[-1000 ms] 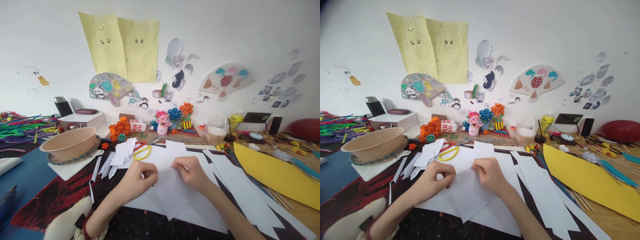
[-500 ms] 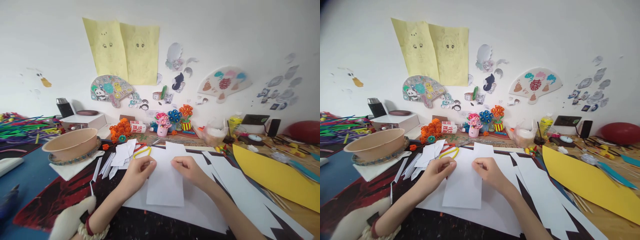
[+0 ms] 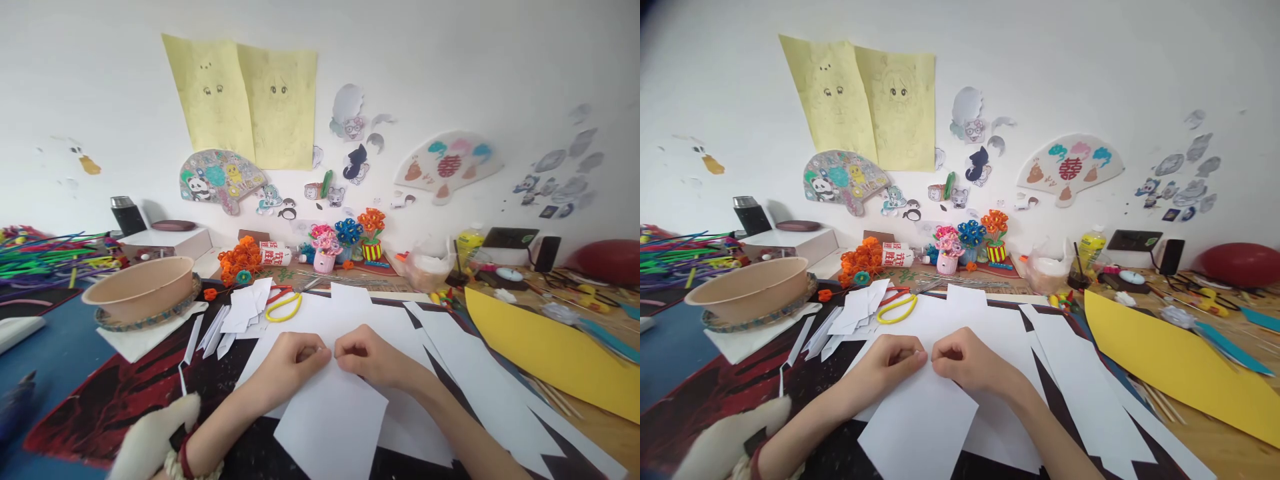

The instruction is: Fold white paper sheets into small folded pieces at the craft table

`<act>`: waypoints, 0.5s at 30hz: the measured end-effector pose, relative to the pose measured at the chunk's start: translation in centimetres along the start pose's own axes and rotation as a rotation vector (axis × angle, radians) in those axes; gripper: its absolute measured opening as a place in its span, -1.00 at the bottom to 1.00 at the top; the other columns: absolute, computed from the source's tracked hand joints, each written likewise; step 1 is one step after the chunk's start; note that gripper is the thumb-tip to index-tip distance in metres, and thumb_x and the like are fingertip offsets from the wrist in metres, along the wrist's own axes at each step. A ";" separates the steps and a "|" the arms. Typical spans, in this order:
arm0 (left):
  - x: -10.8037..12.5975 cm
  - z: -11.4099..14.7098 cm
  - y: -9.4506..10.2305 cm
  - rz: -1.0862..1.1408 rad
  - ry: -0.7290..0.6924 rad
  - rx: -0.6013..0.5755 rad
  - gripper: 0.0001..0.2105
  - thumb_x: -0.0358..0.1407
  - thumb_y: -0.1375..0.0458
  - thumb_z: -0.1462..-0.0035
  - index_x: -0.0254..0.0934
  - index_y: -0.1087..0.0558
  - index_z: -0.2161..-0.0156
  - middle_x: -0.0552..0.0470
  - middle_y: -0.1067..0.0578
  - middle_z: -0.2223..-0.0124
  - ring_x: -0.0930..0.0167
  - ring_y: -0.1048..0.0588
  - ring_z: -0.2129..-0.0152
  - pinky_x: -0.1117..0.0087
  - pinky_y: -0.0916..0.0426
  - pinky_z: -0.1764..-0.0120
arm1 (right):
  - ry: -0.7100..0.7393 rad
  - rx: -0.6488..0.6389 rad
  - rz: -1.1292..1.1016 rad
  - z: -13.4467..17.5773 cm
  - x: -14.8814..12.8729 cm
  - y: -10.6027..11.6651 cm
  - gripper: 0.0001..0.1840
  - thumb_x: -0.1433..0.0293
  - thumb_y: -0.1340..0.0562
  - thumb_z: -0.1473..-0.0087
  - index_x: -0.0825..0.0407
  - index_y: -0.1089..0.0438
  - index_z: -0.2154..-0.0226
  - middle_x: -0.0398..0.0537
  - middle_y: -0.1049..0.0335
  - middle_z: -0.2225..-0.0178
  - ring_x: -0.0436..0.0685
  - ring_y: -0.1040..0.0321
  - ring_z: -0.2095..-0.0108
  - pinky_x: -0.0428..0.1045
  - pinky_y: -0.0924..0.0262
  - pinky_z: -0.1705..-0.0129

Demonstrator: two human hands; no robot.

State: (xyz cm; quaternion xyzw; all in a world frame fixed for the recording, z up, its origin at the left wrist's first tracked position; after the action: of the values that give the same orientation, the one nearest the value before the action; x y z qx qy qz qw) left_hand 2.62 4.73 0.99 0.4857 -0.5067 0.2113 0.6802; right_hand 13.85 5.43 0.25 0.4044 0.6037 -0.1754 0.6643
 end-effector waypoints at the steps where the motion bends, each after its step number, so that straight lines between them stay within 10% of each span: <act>1: 0.1 0.0 0.0 -0.002 0.000 -0.003 -0.64 -0.06 -0.05 -0.11 -0.35 -0.38 0.50 0.17 -0.19 0.60 0.55 -0.08 0.65 0.50 0.09 0.60 | -0.009 -0.002 -0.008 0.0 0.1 -0.1 -0.82 0.51 -0.08 0.13 0.07 -0.16 0.68 -0.30 0.02 0.72 -0.10 0.08 0.66 -0.15 0.19 0.63; 15: -0.7 -0.1 4.3 0.121 0.011 0.278 -0.59 0.01 -0.14 0.01 -0.31 -0.26 0.59 0.18 -0.11 0.66 0.56 -0.08 0.71 0.50 0.11 0.63 | -0.055 0.136 -0.033 -0.2 0.9 1.6 -0.83 0.44 -0.06 0.20 0.07 -0.22 0.72 -0.24 -0.09 0.75 -0.10 -0.02 0.71 -0.17 0.11 0.67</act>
State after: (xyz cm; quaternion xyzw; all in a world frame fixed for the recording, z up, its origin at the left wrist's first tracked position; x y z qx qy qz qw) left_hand -1.02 6.85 2.25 0.5428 -0.4969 0.3228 0.5952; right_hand 15.11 6.78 -0.06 0.4337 0.5785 -0.2378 0.6486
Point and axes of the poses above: each hand's wrist, its own z-axis away from the middle knuckle, its own y-axis out of the back of the hand, x = y × z, the point moved 7 cm from there along -z, towards the middle knuckle
